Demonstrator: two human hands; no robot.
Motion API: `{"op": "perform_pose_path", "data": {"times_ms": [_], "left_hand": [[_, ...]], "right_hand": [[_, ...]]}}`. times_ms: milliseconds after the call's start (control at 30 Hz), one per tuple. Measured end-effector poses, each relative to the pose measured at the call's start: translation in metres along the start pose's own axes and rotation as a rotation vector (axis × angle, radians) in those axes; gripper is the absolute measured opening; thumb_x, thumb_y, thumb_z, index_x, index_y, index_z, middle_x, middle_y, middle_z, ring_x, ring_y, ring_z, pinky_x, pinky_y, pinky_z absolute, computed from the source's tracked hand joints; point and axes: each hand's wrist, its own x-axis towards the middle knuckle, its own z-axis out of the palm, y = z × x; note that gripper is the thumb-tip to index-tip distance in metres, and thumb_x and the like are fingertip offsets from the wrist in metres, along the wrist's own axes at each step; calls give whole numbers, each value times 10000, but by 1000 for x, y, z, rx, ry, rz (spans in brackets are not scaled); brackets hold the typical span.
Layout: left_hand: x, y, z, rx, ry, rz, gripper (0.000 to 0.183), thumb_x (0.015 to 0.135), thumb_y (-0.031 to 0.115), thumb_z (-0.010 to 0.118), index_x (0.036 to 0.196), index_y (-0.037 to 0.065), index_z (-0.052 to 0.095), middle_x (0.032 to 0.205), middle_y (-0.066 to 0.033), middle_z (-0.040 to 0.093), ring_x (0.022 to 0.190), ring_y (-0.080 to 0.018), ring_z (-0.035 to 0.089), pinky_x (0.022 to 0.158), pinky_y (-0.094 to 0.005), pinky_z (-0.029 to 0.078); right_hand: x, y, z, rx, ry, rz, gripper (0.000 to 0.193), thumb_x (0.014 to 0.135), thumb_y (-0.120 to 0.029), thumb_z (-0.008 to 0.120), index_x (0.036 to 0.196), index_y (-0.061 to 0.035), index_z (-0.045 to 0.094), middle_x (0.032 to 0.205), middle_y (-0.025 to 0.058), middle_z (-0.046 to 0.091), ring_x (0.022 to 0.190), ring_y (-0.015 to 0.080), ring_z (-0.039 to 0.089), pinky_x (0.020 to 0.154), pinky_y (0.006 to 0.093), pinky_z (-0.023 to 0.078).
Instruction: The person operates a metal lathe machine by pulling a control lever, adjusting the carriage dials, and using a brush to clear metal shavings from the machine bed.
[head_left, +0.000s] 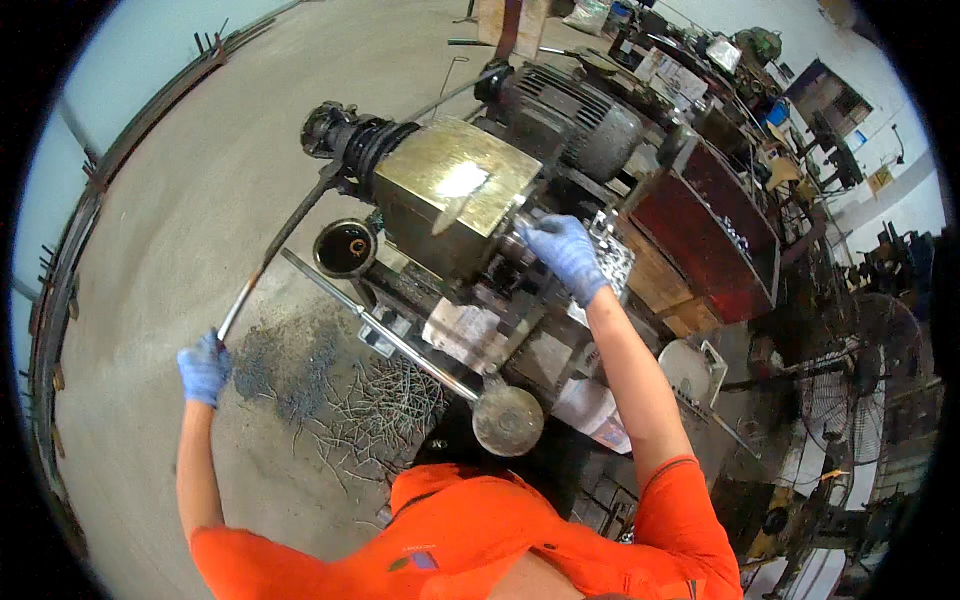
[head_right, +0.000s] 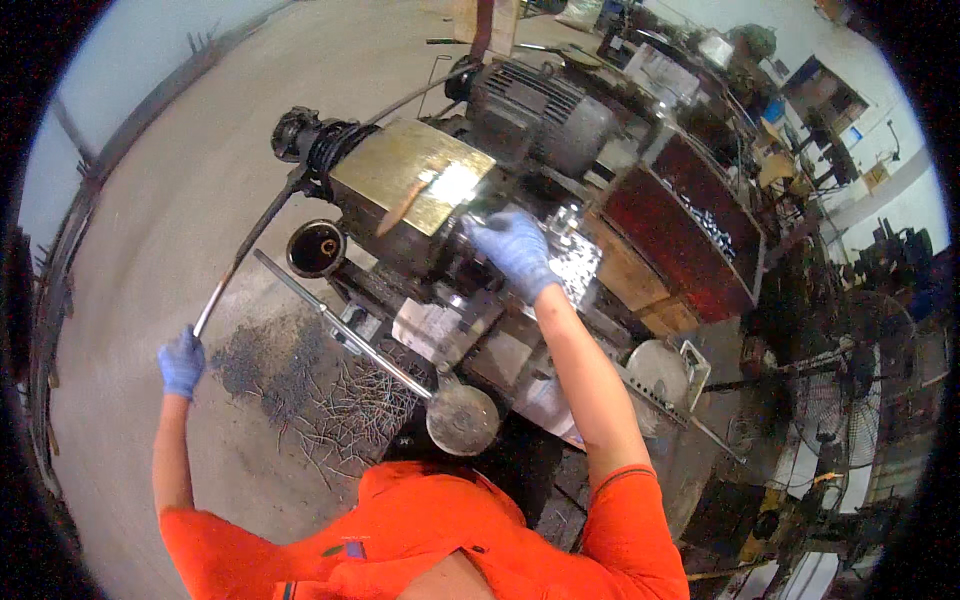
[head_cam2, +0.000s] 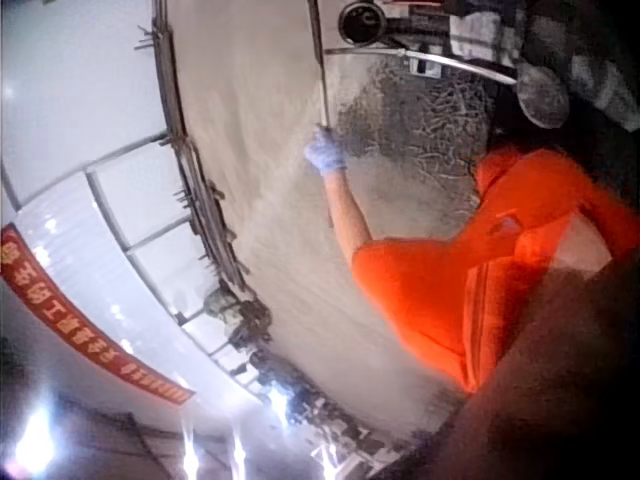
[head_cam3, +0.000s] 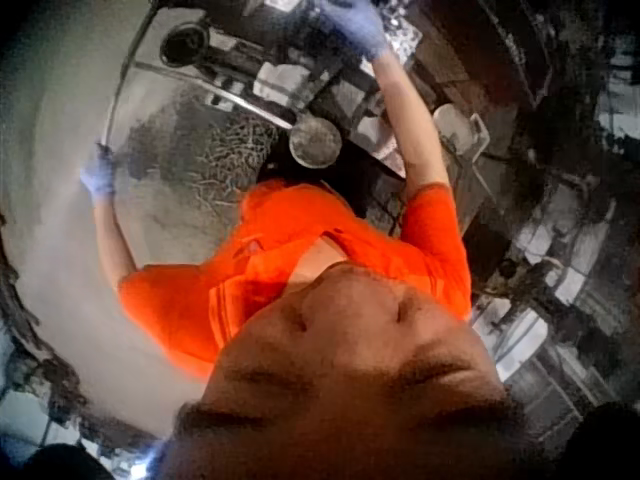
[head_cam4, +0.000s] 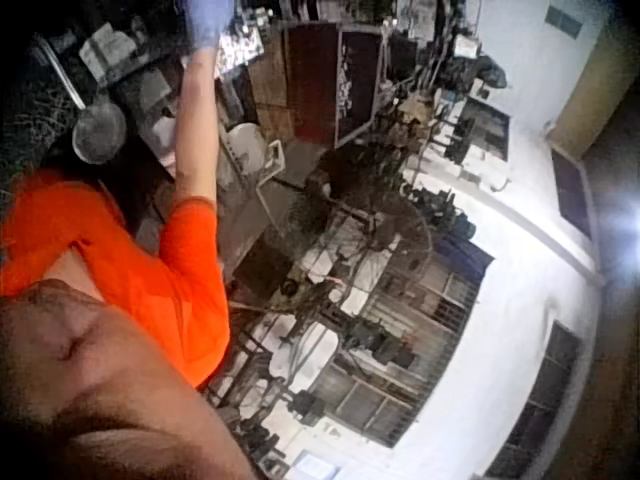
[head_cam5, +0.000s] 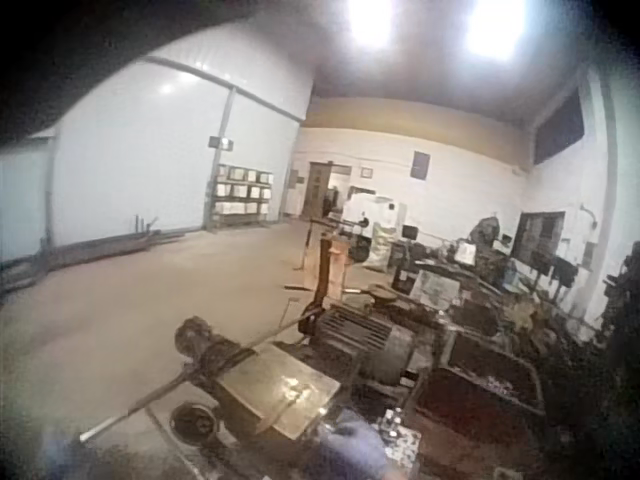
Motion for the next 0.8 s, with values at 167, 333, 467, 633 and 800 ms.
{"op": "perform_pose_path", "data": {"times_ms": [167,333,467,633,800], "left_hand": [[65,-77,45,129,18,19,272,743,142,565,1001,56,560,692,-119,599,595,-292,584,558,-418,435],[61,-80,67,72,129,-130,296,723,189,587,1004,97,589,737,-99,625,653,-277,609,592,-401,458],[55,-8,29,16,217,-646,202,709,237,585,882,162,656,784,-74,647,721,-253,634,653,-393,474],[13,34,-16,-88,84,-608,199,734,266,581,896,171,648,789,-71,641,709,-254,631,653,-399,469],[-1,51,-28,-175,-5,-644,227,747,309,586,916,169,645,783,-68,637,717,-267,627,666,-401,467]], "right_hand": [[3,11,11,117,112,9,392,762,-324,669,904,41,658,793,143,674,717,181,620,692,293,476],[5,11,7,170,69,-22,372,763,-324,665,910,19,671,816,111,682,727,156,614,707,288,469],[-23,-18,-14,50,-35,-69,351,772,-320,664,836,25,665,826,81,673,731,124,595,682,278,462],[-42,-1,-31,53,218,-239,170,780,-153,668,779,17,661,746,61,649,703,118,572,678,260,455],[-57,19,-55,230,389,-428,127,743,-61,693,833,21,658,1016,123,626,863,161,602,772,286,474]]}}
